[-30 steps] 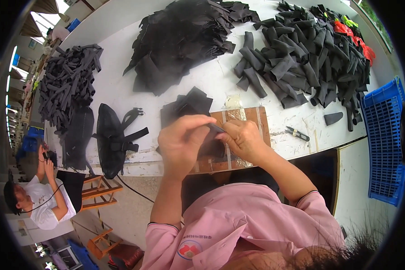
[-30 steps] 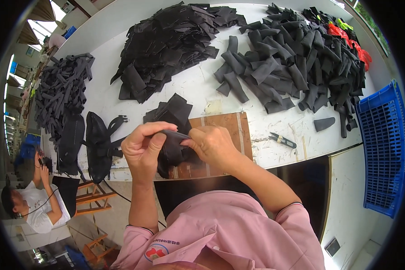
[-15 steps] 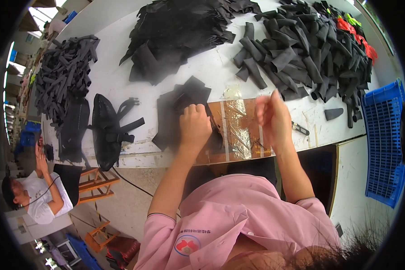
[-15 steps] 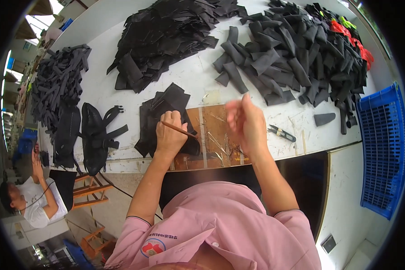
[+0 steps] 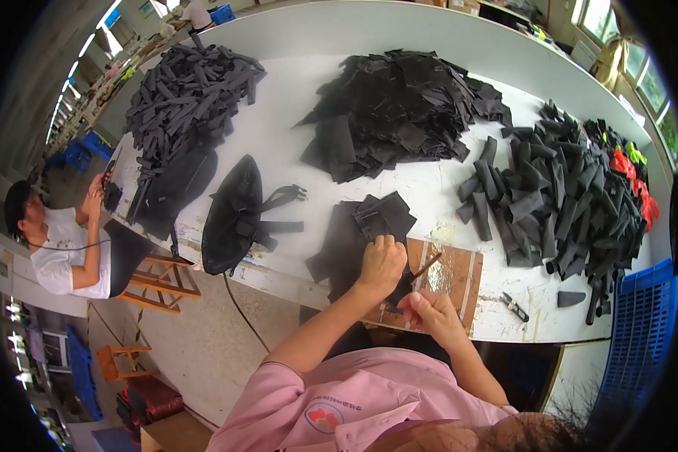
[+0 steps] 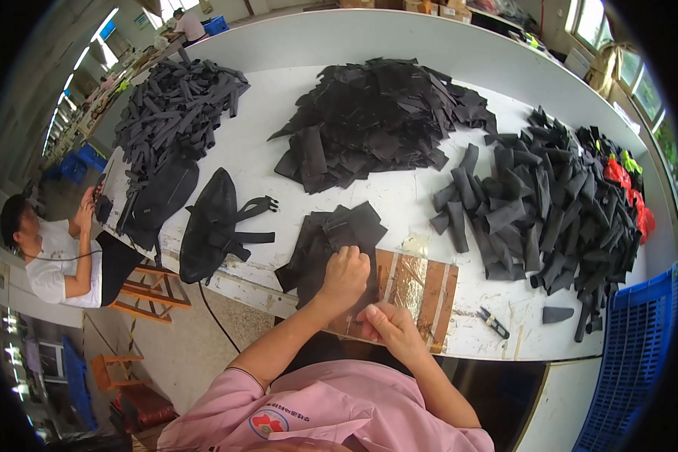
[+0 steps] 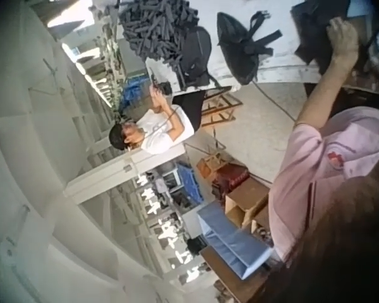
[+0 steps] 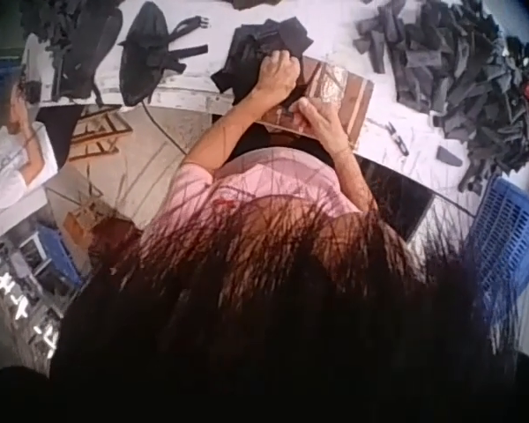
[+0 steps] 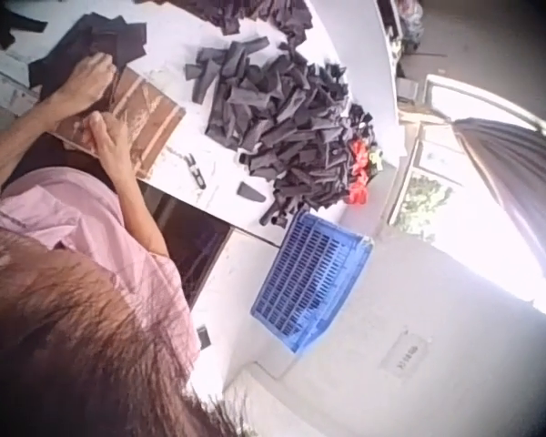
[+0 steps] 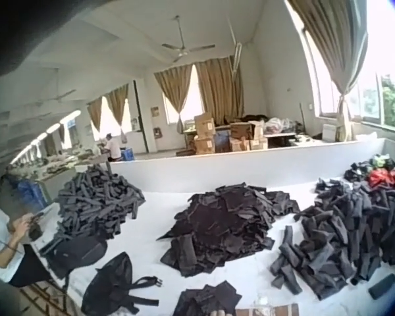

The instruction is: Applying adhesive and joining small black foam and fabric components at a workbench.

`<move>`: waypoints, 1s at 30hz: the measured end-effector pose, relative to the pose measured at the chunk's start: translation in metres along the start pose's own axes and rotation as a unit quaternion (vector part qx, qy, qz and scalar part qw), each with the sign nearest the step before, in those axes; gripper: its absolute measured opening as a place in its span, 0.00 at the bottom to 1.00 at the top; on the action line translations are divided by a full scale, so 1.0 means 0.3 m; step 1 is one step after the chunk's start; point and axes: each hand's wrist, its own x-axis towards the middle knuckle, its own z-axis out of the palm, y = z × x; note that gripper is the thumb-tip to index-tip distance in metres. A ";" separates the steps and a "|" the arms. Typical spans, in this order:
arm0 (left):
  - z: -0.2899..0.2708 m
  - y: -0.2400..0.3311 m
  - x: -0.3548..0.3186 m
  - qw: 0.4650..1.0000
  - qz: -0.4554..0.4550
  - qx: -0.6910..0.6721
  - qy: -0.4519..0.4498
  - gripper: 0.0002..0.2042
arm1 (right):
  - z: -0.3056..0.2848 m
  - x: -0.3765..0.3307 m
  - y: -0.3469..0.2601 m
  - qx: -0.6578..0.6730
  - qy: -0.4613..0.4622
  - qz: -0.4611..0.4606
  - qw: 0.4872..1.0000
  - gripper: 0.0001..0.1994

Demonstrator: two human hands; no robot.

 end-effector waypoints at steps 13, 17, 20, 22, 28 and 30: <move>-0.089 -0.092 -0.033 0.679 -0.261 -0.682 0.079 0.02 | 0.041 -0.014 -0.038 -0.294 -0.049 -0.073 0.952 0.11; -0.264 -0.082 -0.127 0.474 -0.294 -0.824 0.100 0.03 | 0.051 -0.038 -0.084 -0.244 -0.030 -0.065 0.967 0.10; -0.269 -0.050 -0.164 0.461 -0.290 -0.835 0.080 0.03 | 0.046 -0.013 -0.083 -0.248 0.042 -0.168 0.953 0.08; -0.260 -0.022 -0.196 0.474 -0.293 -0.828 0.060 0.04 | 0.049 -0.022 -0.092 -0.272 0.092 -0.297 0.911 0.11; -0.287 0.063 -0.223 0.623 -0.217 -0.751 0.037 0.04 | 0.088 -0.018 -0.078 -0.248 0.196 -0.297 0.901 0.14; -0.305 0.085 -0.232 0.705 -0.192 -0.680 0.059 0.03 | 0.089 -0.018 -0.064 -0.255 0.200 -0.332 0.886 0.10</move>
